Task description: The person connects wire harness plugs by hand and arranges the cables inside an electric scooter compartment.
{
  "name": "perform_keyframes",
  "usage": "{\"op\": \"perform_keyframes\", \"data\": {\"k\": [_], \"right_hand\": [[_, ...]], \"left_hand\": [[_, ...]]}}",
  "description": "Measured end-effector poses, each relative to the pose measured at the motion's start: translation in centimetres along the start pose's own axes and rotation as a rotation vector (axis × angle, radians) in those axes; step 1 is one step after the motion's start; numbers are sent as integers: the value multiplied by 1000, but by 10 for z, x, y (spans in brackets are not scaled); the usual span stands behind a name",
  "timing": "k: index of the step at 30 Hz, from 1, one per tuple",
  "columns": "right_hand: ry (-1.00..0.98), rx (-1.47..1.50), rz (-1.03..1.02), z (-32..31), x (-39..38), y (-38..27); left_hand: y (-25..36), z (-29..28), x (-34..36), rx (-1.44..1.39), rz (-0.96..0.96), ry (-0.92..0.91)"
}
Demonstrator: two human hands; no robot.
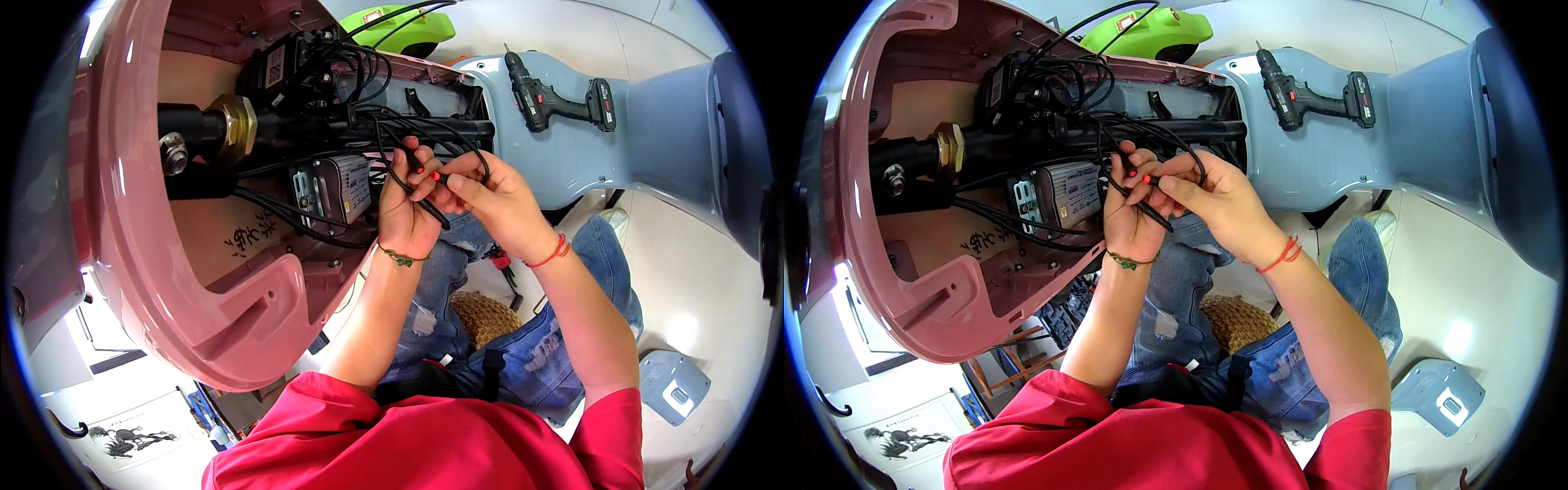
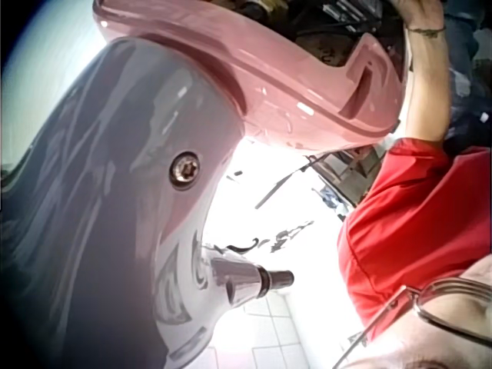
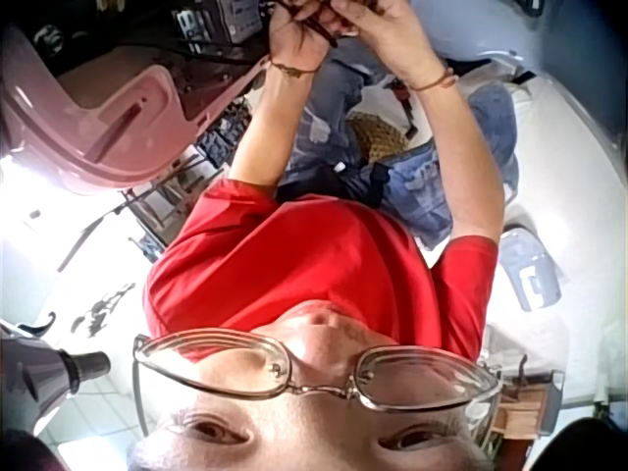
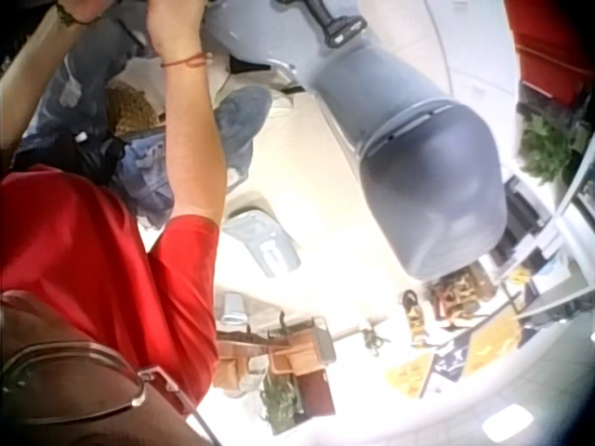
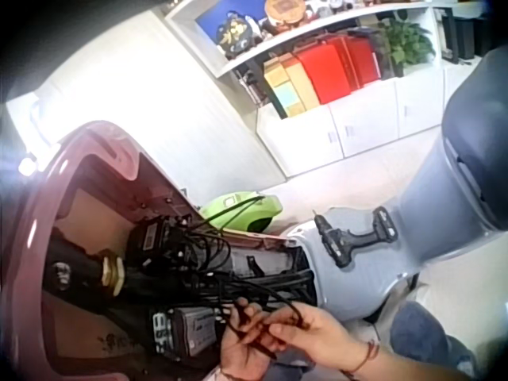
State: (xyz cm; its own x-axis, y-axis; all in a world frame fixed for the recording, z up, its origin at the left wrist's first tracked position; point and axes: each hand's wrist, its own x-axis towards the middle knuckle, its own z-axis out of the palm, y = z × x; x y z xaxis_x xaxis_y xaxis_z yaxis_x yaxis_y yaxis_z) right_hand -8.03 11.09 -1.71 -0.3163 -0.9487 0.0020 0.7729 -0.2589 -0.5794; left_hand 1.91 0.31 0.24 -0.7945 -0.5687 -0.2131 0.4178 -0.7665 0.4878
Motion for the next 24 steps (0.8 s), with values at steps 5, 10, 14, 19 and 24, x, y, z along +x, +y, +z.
{"op": "perform_keyframes", "data": {"k": [5, 10, 14, 19, 24], "right_hand": [[193, -297, -189, 9, -3, 7], [277, -639, -363, 12, -5, 9], [363, -769, -425, 15, -8, 8], [391, -801, -427, 15, -7, 8], [399, -812, -431, 14, -6, 10]], "left_hand": [[-1, -1, 0, 103, 15, 98], [-4, -1, 1, 204, 87, 141], [-7, 3, -1, 252, 108, 165], [-8, 5, 0, 393, 183, 169], [-9, 3, 2, 430, 186, 172]]}}
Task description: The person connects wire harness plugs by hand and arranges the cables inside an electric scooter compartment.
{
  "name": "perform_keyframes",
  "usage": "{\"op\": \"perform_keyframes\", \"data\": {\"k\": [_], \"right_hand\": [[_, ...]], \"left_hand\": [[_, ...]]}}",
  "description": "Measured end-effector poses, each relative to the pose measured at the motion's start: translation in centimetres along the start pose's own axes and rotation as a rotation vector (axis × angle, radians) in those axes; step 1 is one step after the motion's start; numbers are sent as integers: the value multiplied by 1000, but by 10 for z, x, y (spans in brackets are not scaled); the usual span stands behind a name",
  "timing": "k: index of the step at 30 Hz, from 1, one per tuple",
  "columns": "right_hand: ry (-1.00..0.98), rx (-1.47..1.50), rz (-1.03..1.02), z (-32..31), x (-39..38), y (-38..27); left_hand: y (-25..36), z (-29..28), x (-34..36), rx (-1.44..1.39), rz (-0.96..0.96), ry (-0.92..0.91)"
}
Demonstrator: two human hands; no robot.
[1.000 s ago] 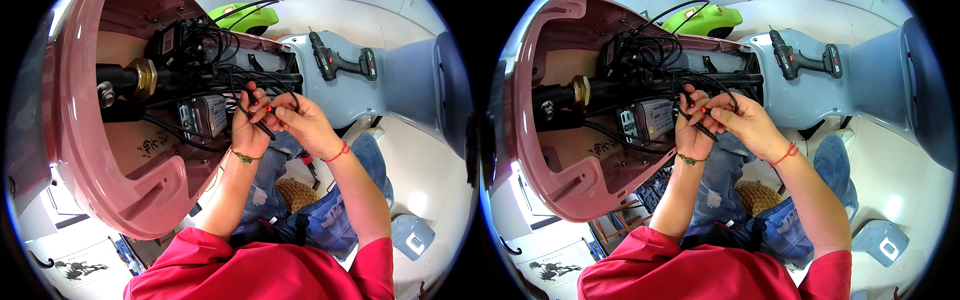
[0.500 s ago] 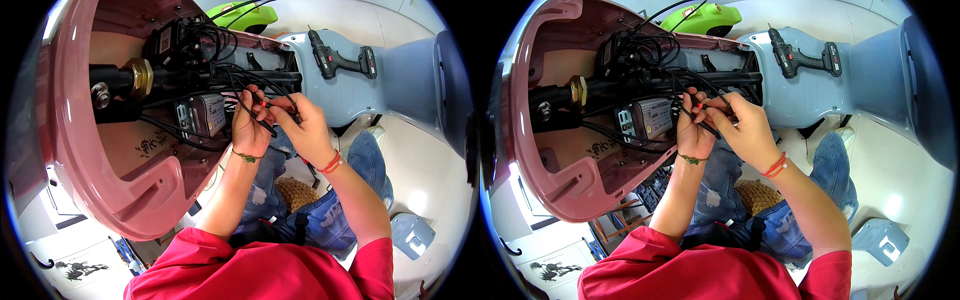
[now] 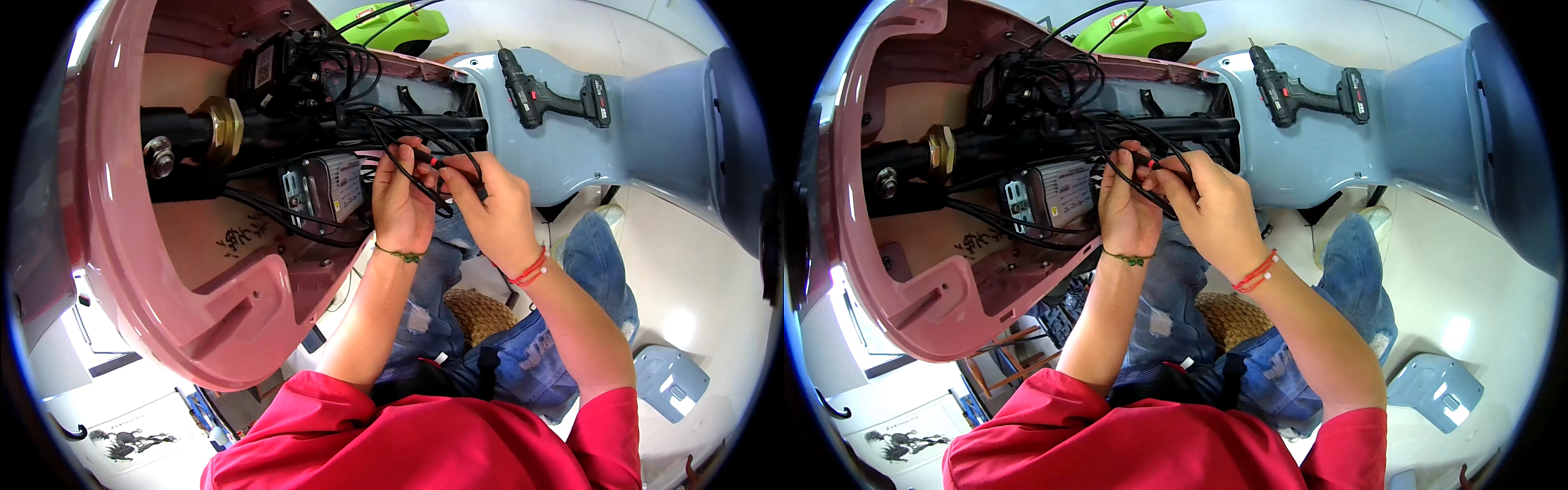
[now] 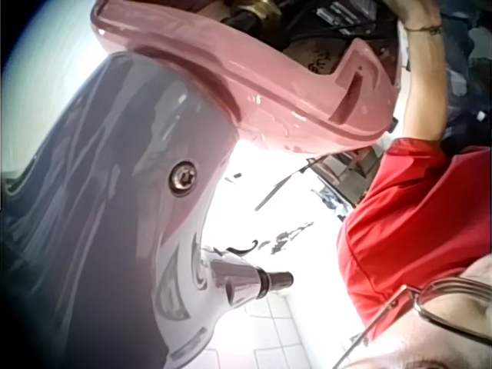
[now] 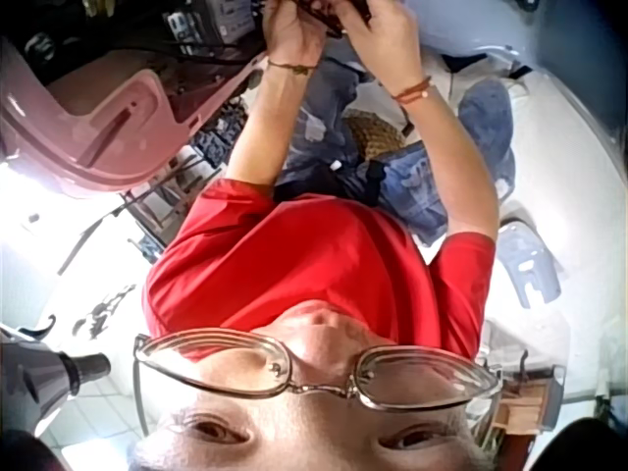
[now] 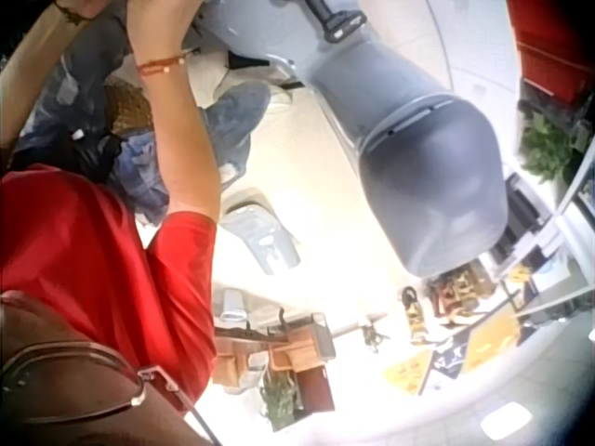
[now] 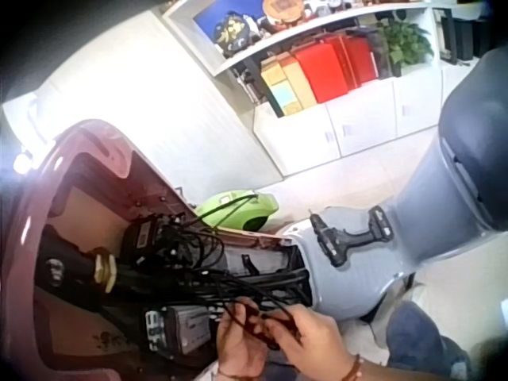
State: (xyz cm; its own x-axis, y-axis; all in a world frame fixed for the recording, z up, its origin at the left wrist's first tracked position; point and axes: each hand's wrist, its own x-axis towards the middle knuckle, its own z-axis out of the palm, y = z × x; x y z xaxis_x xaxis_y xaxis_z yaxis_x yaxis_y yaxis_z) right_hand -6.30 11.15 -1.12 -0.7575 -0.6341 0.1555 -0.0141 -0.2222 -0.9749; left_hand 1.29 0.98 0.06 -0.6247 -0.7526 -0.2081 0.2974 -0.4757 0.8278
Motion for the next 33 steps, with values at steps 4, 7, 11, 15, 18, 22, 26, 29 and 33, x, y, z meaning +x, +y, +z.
{"op": "perform_keyframes", "data": {"k": [4, 7, 11, 15, 18, 22, 26, 29, 33], "right_hand": [[25, 34, 27, 1, 2, 2], [30, -172, -175, -2, 5, 4], [50, -202, -224, -2, 6, 7], [66, -39, -75, 0, 5, 7], [24, -123, -101, 0, 5, 5], [22, 133, 115, -1, 7, 4], [-12, 314, 262, -1, 9, 5], [-13, 340, 304, -1, 10, 6], [-20, 290, 279, 0, 7, 4]], "left_hand": [[1, 0, 1, 66, 12, 10], [1, 1, 2, 118, 46, -8], [-1, 1, 3, 102, 28, 13], [0, 0, 4, 113, 21, -21], [2, -1, 5, 143, 19, -21], [4, -2, 6, 155, 17, -52], [3, -5, 8, 186, 4, -63], [3, -7, 10, 192, 5, -64], [1, -6, 9, 94, -40, -30]]}}
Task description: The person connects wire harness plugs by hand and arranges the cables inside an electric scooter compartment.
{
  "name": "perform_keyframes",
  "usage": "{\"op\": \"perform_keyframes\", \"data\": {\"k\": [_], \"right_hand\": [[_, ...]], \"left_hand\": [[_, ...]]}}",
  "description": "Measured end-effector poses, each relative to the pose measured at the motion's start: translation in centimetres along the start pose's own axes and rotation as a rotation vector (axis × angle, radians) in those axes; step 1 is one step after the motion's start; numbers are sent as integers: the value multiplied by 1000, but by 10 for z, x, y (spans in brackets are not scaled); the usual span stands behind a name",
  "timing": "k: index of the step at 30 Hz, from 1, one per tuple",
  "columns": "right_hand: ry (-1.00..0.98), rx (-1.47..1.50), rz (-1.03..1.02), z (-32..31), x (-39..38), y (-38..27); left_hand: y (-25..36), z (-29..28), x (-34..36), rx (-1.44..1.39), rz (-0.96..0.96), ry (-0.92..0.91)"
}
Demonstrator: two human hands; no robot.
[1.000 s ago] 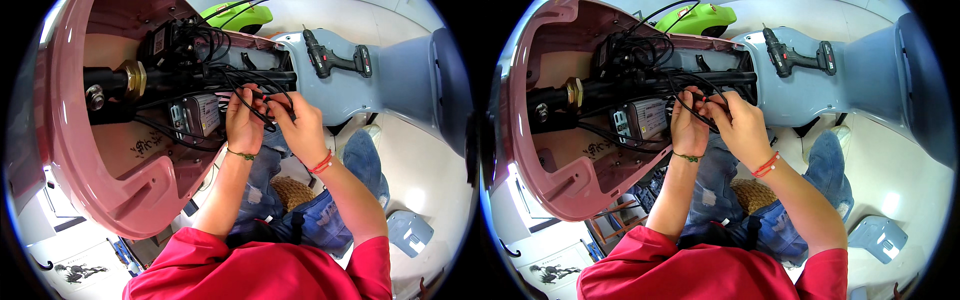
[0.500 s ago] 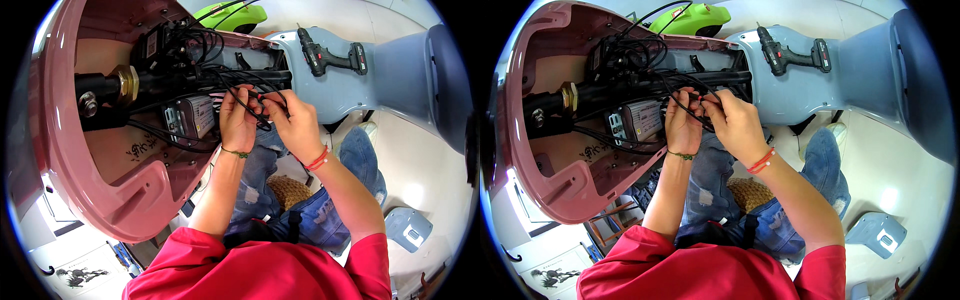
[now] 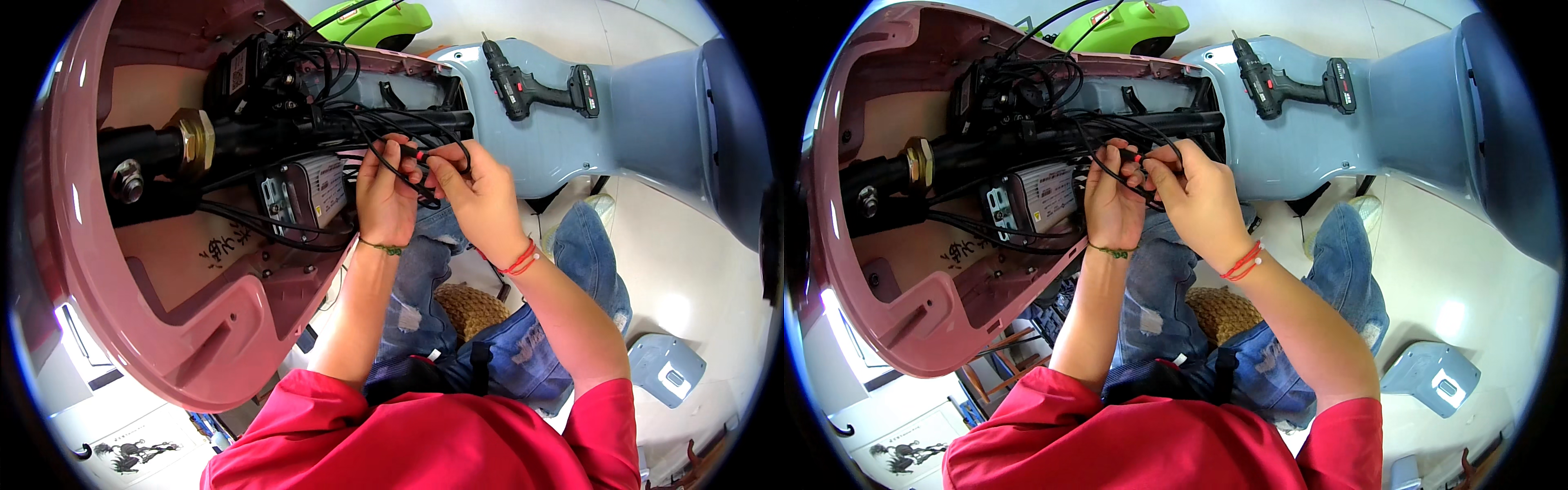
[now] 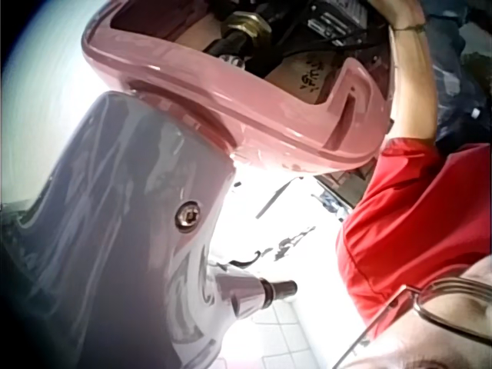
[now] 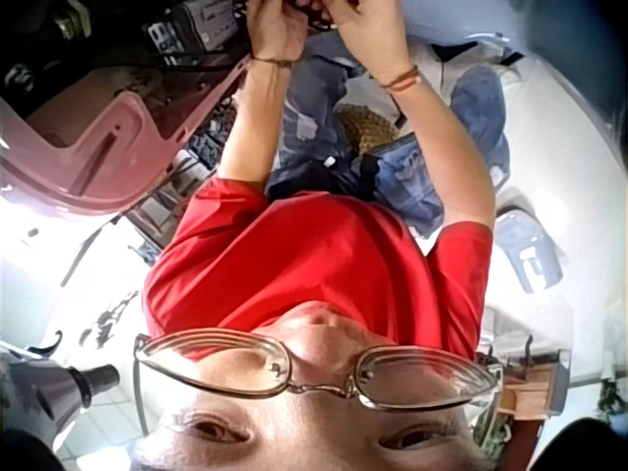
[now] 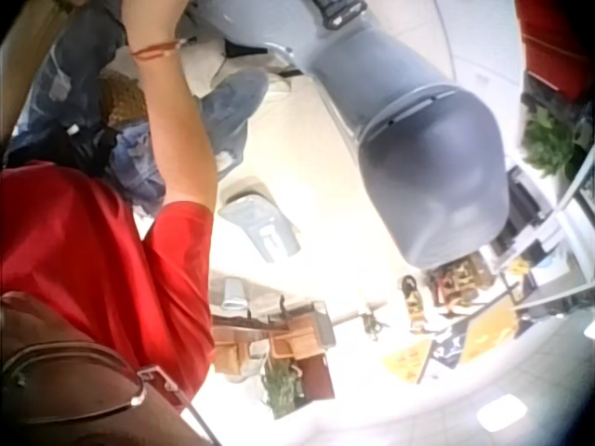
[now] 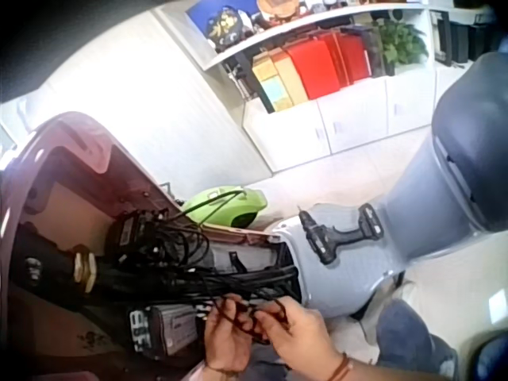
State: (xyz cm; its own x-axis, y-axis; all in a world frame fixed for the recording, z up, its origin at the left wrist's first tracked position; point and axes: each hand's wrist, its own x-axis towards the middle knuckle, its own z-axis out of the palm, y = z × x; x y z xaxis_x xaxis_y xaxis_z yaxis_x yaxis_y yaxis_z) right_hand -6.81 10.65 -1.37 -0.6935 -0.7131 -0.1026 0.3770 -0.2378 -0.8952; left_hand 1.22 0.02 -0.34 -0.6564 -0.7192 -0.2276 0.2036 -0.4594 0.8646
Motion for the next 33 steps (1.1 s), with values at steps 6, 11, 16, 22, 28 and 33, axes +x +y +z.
{"op": "perform_keyframes", "data": {"k": [6, 11, 16, 22, 28, 33], "right_hand": [[-16, -141, -136, 3, -2, 1], [-54, -27, -95, 1, -1, 5], [-101, 11, -28, -3, -1, 8], [-158, 138, 63, -7, 2, 12], [-205, 208, 129, -9, 6, 13], [-194, 210, 113, -6, 5, 11]], "left_hand": [[-1, 5, -4, -216, -50, 65], [3, 2, -4, -253, -86, 17], [3, -1, -5, -187, -36, -49], [4, -3, -5, -165, -35, -67], [3, -4, -5, -148, -26, -56], [2, -6, -3, -162, -26, -57]]}}
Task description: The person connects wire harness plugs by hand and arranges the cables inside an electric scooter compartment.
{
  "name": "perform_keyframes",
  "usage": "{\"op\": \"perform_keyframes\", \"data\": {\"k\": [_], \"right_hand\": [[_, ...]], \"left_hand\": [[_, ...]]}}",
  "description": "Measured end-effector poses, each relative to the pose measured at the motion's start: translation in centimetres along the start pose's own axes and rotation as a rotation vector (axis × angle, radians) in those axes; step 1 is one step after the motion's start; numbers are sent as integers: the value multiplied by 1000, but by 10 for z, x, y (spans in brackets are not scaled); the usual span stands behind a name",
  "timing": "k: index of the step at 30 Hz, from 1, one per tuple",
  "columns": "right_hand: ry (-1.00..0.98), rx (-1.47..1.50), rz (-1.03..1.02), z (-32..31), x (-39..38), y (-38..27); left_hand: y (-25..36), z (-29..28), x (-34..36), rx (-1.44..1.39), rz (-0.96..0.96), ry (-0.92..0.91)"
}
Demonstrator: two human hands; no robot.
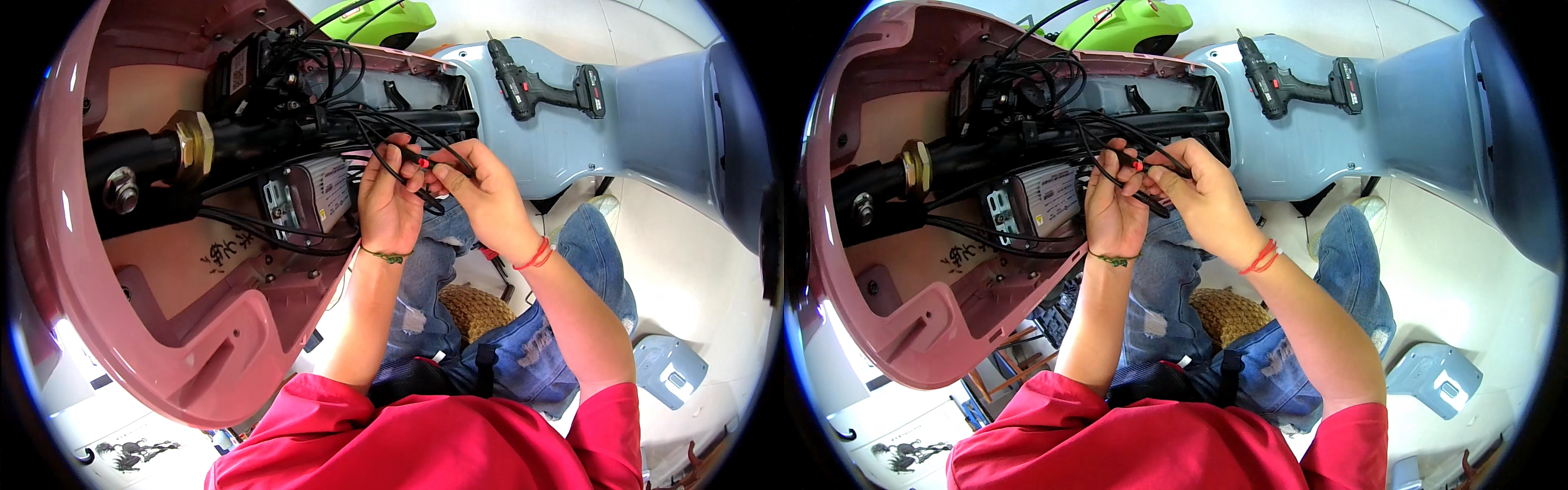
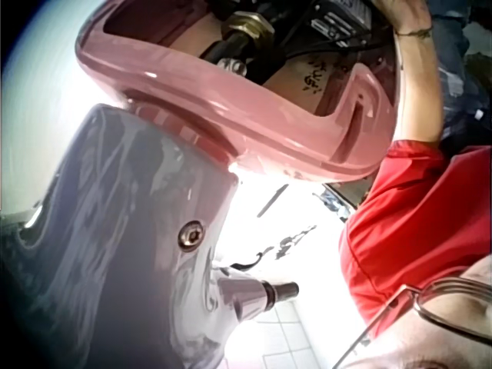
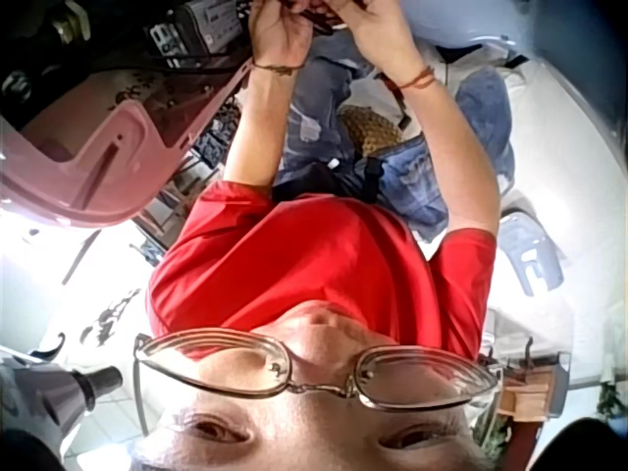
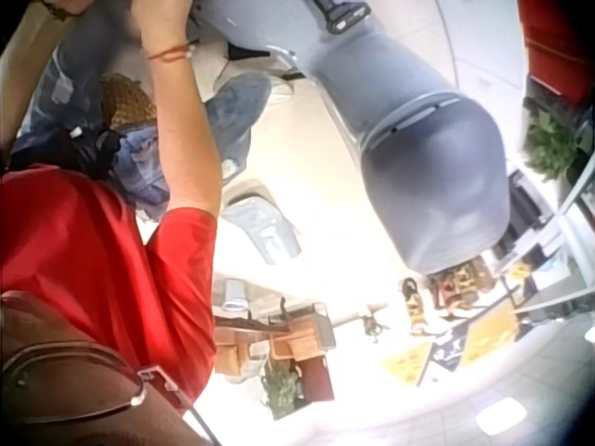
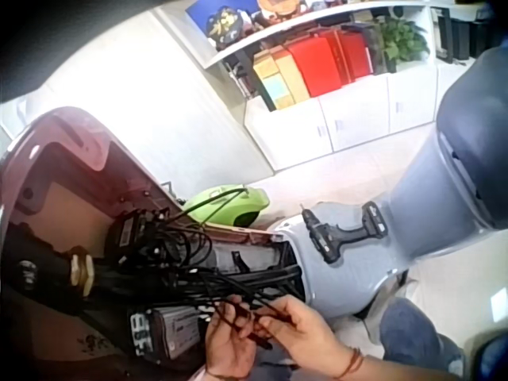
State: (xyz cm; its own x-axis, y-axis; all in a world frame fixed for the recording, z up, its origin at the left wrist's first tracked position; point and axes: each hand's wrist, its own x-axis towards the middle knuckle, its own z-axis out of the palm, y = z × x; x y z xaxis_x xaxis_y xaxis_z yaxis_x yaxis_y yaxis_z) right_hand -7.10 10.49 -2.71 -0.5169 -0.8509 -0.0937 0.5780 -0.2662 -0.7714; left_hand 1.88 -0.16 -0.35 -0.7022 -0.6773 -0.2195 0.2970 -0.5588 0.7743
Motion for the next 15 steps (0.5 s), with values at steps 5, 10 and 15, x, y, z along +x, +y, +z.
{"op": "perform_keyframes", "data": {"k": [5, 10, 15], "right_hand": [[152, -218, -138, 4, -3, -2], [179, -425, -240, 3, -4, -5], [186, -537, -238, 3, -4, -6]], "left_hand": [[-2, 0, 1, 29, 24, -3], [-2, 2, 1, 99, 56, 33], [-4, 4, 2, 122, 54, 42]]}}
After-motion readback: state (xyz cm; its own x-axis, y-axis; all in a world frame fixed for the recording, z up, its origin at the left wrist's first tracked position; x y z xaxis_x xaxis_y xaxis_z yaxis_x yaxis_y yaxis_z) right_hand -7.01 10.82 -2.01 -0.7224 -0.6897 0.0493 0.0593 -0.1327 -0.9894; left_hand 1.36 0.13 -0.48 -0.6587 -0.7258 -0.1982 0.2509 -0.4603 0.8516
